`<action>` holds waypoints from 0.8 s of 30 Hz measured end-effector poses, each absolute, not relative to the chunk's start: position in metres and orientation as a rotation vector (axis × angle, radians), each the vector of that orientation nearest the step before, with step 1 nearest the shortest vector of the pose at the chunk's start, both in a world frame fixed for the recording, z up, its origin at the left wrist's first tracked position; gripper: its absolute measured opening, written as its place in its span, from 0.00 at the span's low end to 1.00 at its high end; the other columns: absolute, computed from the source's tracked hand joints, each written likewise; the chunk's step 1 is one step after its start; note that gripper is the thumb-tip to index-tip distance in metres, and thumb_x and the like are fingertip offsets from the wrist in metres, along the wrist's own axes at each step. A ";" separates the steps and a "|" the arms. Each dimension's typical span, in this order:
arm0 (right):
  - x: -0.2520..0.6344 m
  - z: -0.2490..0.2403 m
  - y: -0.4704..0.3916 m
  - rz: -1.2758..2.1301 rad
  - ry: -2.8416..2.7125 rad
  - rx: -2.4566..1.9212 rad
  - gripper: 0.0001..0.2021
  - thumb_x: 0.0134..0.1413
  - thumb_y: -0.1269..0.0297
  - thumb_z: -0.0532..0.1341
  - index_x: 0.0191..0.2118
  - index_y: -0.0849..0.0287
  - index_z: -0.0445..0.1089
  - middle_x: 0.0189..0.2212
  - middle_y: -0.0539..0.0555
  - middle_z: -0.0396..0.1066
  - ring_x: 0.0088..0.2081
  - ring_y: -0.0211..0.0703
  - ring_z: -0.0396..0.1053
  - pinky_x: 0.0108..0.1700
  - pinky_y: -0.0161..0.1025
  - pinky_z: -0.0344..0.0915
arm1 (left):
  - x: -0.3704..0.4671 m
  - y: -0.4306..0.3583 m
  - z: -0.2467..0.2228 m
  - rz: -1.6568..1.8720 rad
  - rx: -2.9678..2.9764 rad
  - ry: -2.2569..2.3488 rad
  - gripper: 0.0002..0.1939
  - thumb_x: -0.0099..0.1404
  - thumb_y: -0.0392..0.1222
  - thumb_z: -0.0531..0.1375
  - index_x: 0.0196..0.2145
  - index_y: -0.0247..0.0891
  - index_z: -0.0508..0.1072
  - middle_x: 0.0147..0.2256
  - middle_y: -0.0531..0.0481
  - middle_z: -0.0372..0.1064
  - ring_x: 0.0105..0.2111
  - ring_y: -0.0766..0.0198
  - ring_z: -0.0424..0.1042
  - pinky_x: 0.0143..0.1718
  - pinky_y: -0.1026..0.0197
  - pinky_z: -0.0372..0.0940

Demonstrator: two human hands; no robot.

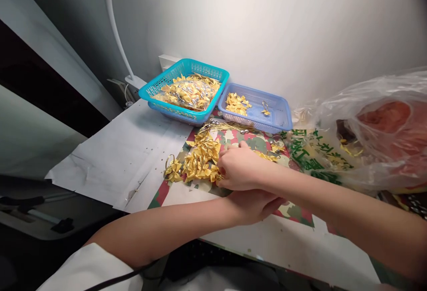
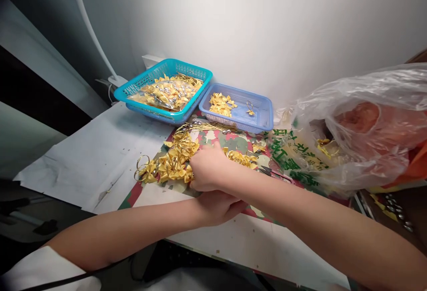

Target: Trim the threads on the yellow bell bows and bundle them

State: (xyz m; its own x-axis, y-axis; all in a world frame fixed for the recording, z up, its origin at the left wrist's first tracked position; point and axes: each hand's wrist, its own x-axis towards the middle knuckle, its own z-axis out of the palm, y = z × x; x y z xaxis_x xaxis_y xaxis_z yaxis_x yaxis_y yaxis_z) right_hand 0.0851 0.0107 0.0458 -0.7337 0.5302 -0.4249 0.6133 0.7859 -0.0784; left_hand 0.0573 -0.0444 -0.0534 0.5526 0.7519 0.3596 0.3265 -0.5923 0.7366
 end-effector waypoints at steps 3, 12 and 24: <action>0.086 0.043 0.016 -0.539 2.652 0.905 0.06 0.49 0.73 0.59 0.25 0.59 0.70 0.31 0.56 0.74 0.37 0.47 0.68 0.39 0.42 0.58 | 0.057 -0.044 -0.052 0.941 2.136 0.795 0.16 0.70 0.40 0.49 0.50 0.37 0.73 0.48 0.44 0.75 0.50 0.51 0.72 0.52 0.53 0.65; 0.117 0.044 0.051 -0.731 3.089 1.066 0.07 0.54 0.76 0.55 0.34 0.60 0.68 0.28 0.50 0.70 0.29 0.36 0.62 0.32 0.35 0.56 | 0.056 -0.039 -0.052 1.034 2.083 0.730 0.12 0.69 0.37 0.52 0.37 0.35 0.76 0.35 0.43 0.76 0.40 0.57 0.74 0.43 0.59 0.68; 0.074 0.013 0.031 -0.787 3.129 1.182 0.02 0.52 0.71 0.61 0.34 0.59 0.68 0.22 0.47 0.67 0.26 0.36 0.62 0.30 0.33 0.54 | 0.056 -0.041 -0.051 0.967 2.010 0.836 0.16 0.68 0.40 0.53 0.51 0.37 0.72 0.51 0.43 0.73 0.52 0.49 0.70 0.52 0.53 0.65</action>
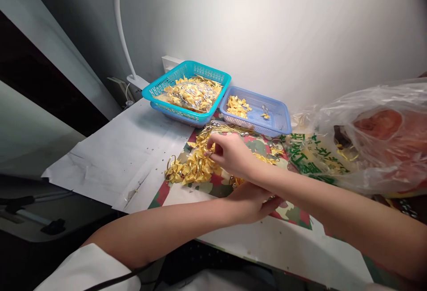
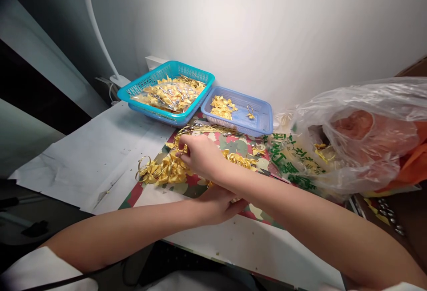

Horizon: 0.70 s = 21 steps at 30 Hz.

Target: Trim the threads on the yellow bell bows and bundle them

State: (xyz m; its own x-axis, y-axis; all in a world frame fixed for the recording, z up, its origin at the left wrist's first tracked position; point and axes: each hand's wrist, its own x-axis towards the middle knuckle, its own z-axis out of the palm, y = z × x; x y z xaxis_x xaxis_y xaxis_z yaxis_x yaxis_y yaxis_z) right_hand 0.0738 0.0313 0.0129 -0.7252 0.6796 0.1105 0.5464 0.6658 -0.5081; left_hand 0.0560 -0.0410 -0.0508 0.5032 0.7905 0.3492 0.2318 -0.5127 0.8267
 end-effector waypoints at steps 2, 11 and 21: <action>0.067 0.007 0.032 0.533 -2.614 -1.135 0.10 0.52 0.65 0.63 0.40 0.60 0.66 0.26 0.51 0.70 0.28 0.39 0.65 0.30 0.34 0.53 | 0.056 -0.042 -0.054 0.949 1.986 0.860 0.16 0.68 0.41 0.53 0.50 0.38 0.72 0.50 0.45 0.74 0.51 0.50 0.70 0.52 0.54 0.65; 0.062 0.009 0.035 0.111 -2.779 -1.498 0.16 0.54 0.51 0.57 0.38 0.61 0.66 0.34 0.61 0.74 0.36 0.54 0.70 0.40 0.47 0.60 | 0.056 -0.040 -0.064 1.028 2.048 0.760 0.11 0.67 0.38 0.53 0.41 0.40 0.75 0.44 0.47 0.77 0.48 0.53 0.73 0.53 0.55 0.65; 0.068 0.007 0.041 0.225 -2.704 -1.442 0.06 0.48 0.66 0.57 0.29 0.60 0.70 0.37 0.58 0.72 0.42 0.53 0.66 0.43 0.50 0.58 | 0.055 -0.036 -0.063 1.060 2.087 0.722 0.10 0.67 0.35 0.53 0.38 0.39 0.75 0.44 0.46 0.77 0.48 0.53 0.73 0.52 0.54 0.65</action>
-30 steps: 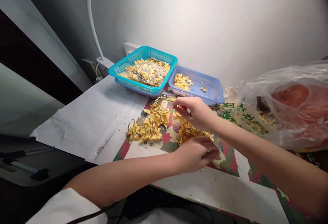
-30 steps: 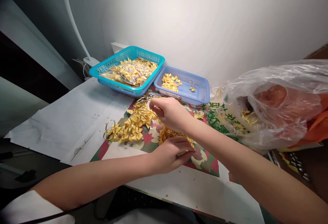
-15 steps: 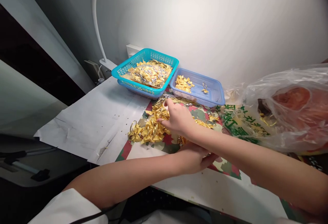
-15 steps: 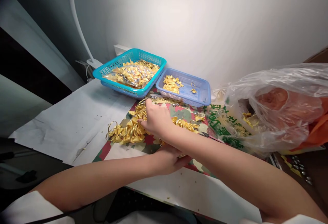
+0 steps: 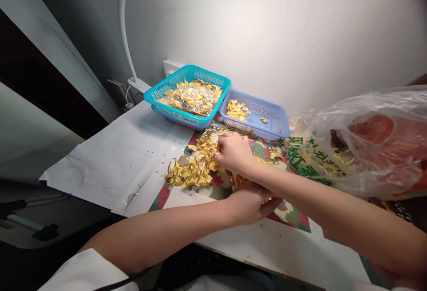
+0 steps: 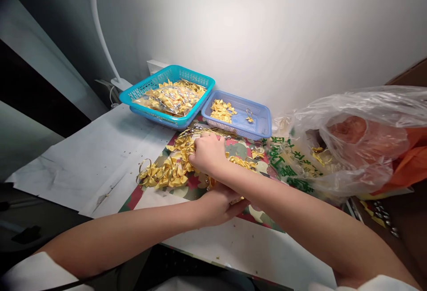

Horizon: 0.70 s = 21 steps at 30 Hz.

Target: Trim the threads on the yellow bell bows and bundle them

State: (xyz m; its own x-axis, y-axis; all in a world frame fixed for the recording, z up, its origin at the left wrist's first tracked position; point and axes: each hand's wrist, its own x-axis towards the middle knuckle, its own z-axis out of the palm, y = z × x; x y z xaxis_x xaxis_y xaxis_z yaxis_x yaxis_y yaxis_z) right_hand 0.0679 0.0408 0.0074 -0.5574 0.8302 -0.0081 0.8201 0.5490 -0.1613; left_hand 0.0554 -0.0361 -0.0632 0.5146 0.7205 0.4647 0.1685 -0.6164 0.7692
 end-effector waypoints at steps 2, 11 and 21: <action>0.072 0.010 0.045 0.314 -2.647 -1.425 0.06 0.47 0.66 0.57 0.28 0.59 0.71 0.39 0.58 0.71 0.44 0.53 0.64 0.42 0.47 0.58 | 0.054 -0.035 -0.062 1.048 2.078 0.714 0.10 0.67 0.34 0.54 0.37 0.39 0.76 0.42 0.47 0.77 0.46 0.55 0.73 0.50 0.56 0.66; 0.108 0.061 0.073 1.240 -2.306 -1.397 0.06 0.45 0.66 0.60 0.22 0.59 0.67 0.18 0.47 0.60 0.21 0.33 0.53 0.23 0.35 0.48 | 0.049 -0.033 -0.052 1.114 2.020 0.742 0.10 0.67 0.36 0.55 0.34 0.39 0.77 0.32 0.47 0.76 0.37 0.61 0.74 0.40 0.62 0.67; 0.217 0.074 0.059 1.103 -1.877 -1.581 0.08 0.39 0.63 0.64 0.18 0.60 0.66 0.15 0.45 0.58 0.20 0.31 0.51 0.23 0.35 0.46 | 0.046 -0.026 -0.030 1.274 1.815 0.955 0.11 0.67 0.39 0.57 0.28 0.36 0.75 0.22 0.51 0.69 0.21 0.67 0.62 0.25 0.64 0.57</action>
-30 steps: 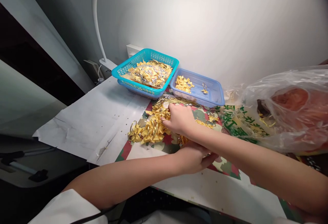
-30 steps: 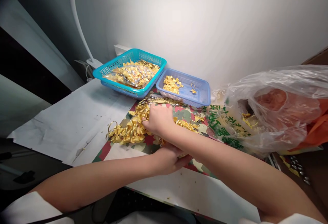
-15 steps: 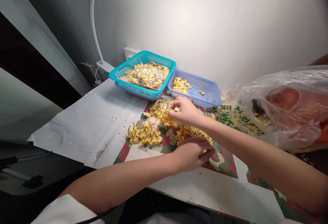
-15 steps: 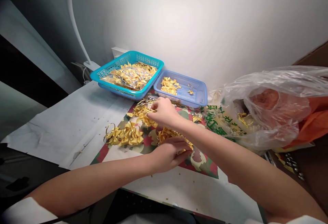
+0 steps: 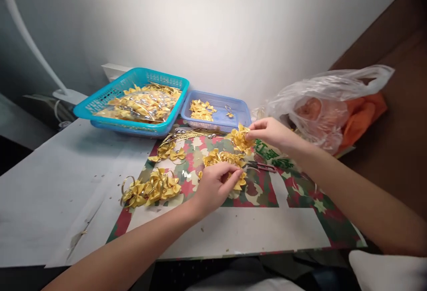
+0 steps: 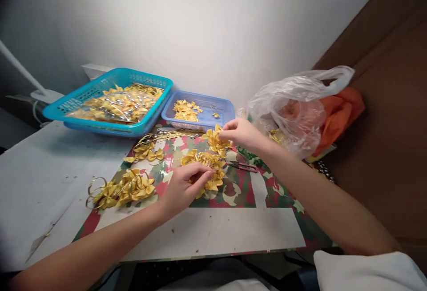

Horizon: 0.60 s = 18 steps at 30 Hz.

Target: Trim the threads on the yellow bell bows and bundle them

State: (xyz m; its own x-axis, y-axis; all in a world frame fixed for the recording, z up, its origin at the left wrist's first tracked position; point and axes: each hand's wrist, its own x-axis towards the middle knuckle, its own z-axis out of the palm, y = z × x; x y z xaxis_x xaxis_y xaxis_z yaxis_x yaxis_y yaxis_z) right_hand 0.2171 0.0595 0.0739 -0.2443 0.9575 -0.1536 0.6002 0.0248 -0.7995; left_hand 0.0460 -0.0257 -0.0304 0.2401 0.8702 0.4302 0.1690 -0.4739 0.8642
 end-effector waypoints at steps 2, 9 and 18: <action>0.237 0.064 0.045 1.098 -1.779 -1.650 0.08 0.37 0.63 0.65 0.18 0.60 0.68 0.15 0.45 0.60 0.20 0.32 0.53 0.24 0.35 0.48 | 0.048 -0.024 -0.027 1.278 1.828 0.977 0.11 0.67 0.39 0.58 0.28 0.36 0.75 0.21 0.52 0.68 0.21 0.68 0.62 0.25 0.64 0.56; 0.267 0.036 -0.001 1.297 -1.344 -1.677 0.09 0.36 0.60 0.66 0.20 0.61 0.73 0.19 0.48 0.67 0.25 0.35 0.60 0.29 0.35 0.54 | 0.064 -0.019 -0.016 1.284 2.026 1.031 0.10 0.64 0.38 0.60 0.25 0.36 0.74 0.19 0.53 0.69 0.19 0.70 0.61 0.23 0.66 0.55; 0.278 0.020 -0.015 1.389 -1.060 -1.613 0.10 0.34 0.59 0.68 0.22 0.61 0.73 0.24 0.49 0.70 0.30 0.37 0.64 0.37 0.36 0.56 | 0.086 -0.012 -0.003 1.069 2.217 1.231 0.12 0.60 0.39 0.60 0.20 0.37 0.72 0.14 0.58 0.57 0.16 0.71 0.54 0.22 0.66 0.51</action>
State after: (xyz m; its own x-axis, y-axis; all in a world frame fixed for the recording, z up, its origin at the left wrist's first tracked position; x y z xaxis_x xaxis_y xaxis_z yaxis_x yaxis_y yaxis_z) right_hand 0.2775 -0.0152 0.0202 0.0703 0.9249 -0.3737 0.1166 -0.3797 -0.9177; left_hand 0.0864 -0.0117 -0.0028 0.3243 0.8413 0.4325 0.5460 -0.5399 0.6406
